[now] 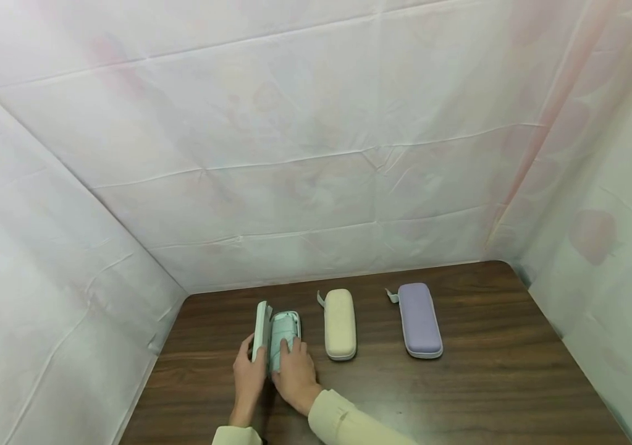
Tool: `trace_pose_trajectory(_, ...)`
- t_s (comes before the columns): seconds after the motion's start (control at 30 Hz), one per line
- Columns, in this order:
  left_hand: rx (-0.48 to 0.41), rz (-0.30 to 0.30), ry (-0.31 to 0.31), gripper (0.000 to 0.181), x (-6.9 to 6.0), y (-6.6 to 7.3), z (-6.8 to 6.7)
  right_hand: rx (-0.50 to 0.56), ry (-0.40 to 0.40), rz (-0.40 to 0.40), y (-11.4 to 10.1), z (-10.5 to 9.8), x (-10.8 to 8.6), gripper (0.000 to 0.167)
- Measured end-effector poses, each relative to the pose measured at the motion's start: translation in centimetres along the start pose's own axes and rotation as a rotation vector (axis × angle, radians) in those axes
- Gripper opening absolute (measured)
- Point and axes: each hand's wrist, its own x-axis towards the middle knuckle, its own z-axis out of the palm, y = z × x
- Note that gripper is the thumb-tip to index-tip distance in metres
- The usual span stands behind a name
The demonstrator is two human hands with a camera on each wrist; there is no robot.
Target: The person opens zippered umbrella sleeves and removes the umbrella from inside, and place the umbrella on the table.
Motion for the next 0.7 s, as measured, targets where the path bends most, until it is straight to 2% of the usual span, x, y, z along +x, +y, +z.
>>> trace_pose_trajectory(0.13,0.015,0.0,0.017,0.038,0.0,0.0,-0.1,-0.09,0.028,0.006,-0.6,0.3,0.1,0.07)
trace_pose_trajectory(0.37,0.042,-0.006,0.037,0.036,-0.1,0.1,-0.2,-0.12,0.034,0.05,-1.3,0.8,0.9,0.072)
trace_pose_trajectory(0.47,0.064,-0.008,0.042,0.036,-0.1,0.2,-0.3,-0.165,0.027,0.058,-1.5,0.9,1.1,0.073)
trace_pose_trajectory(0.7,0.086,-0.008,0.048,0.035,0.0,0.1,-0.3,-0.222,0.02,0.078,-2.1,1.0,1.4,0.065)
